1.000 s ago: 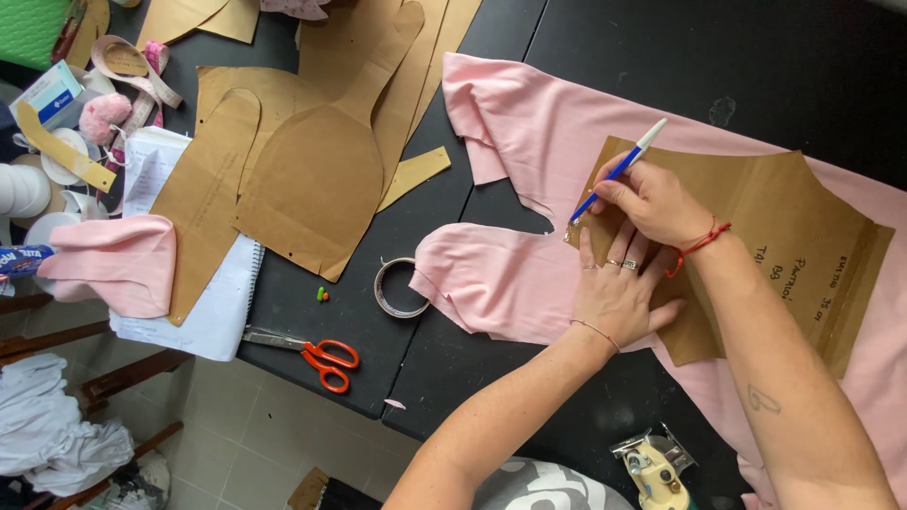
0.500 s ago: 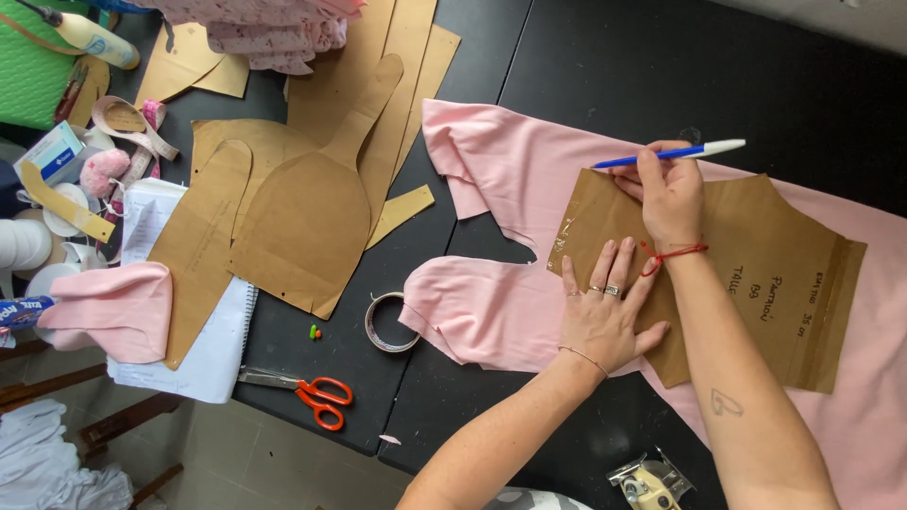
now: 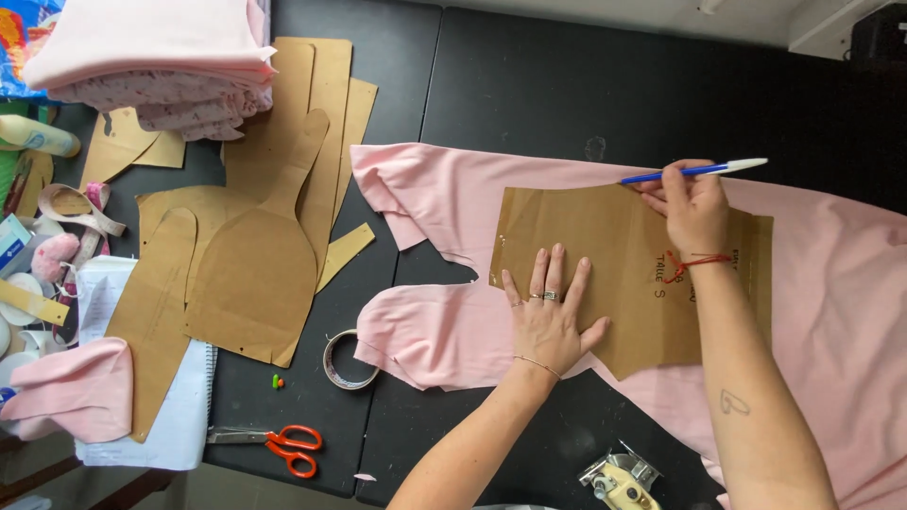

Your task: The person lays out a large piece of pink fabric on a black table, places a cardboard pattern on top, and traces the outline with a blue marker. They then use a green electric fabric cutter to cut the fabric along the traced lines, repeating the process for multiple pieces.

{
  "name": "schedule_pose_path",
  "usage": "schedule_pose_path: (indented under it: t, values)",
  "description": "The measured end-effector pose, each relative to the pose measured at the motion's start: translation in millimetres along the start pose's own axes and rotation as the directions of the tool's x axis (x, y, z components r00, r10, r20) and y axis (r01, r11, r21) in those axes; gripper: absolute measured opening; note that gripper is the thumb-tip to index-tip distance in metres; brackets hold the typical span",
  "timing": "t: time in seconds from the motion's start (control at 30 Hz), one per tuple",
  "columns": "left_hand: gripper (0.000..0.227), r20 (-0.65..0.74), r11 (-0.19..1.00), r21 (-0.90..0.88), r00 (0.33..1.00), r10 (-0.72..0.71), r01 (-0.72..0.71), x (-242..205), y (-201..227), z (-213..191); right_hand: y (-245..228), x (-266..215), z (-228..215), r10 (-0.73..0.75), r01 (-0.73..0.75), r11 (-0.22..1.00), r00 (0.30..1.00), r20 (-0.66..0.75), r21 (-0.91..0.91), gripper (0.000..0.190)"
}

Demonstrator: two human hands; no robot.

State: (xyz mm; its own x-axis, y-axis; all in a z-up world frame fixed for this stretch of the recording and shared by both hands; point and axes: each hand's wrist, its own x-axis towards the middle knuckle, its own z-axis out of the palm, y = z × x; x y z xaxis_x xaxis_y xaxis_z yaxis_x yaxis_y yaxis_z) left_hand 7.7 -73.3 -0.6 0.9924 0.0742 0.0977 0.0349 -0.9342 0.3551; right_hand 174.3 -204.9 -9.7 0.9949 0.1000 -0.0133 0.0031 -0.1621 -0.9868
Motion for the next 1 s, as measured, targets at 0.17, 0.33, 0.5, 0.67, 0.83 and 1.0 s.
schedule_pose_path:
  t: [0.17, 0.33, 0.5, 0.67, 0.83, 1.0]
  values:
    - [0.073, -0.049, 0.999, 0.054, 0.999, 0.005, -0.002, 10.3, 8.8, 5.5, -23.2, 7.3, -21.1, 0.025, -0.041, 0.989, 0.994, -0.109, -0.145, 0.01]
    - [0.03, -0.098, 0.977, -0.071, 0.976, 0.194, -0.201, 48.9, 31.5, 42.6, -15.0, -7.5, -25.1, -0.048, 0.035, 0.998, 0.951, -0.304, -0.051, 0.008]
    - [0.062, 0.337, 0.981, 0.005, 0.924, 0.181, -0.194, 101.9, 59.5, 49.9, -2.8, -18.6, -24.0, -0.132, 0.045, 0.971, 0.921, -0.367, -0.236, 0.009]
    - [0.086, 0.507, 0.986, 0.02, 0.852, 0.131, -0.163, 120.2, 80.0, 9.7, -1.3, -23.1, -39.5, -0.121, -0.047, 0.894, 0.932, -0.34, -0.445, 0.013]
    - [0.074, 0.591, 0.992, 0.044, 0.804, 0.072, -0.121, 124.8, 84.6, -3.8, -1.7, -38.3, -64.9, -0.094, 0.026, 0.981, 0.932, -0.349, -0.194, 0.008]
    - [0.052, 0.58, 0.991, 0.073, 0.813, 0.048, -0.11, 120.5, 95.0, 22.3, 3.9, -45.3, -102.7, -0.002, -0.057, 0.992, 0.891, -0.454, -0.116, 0.008]
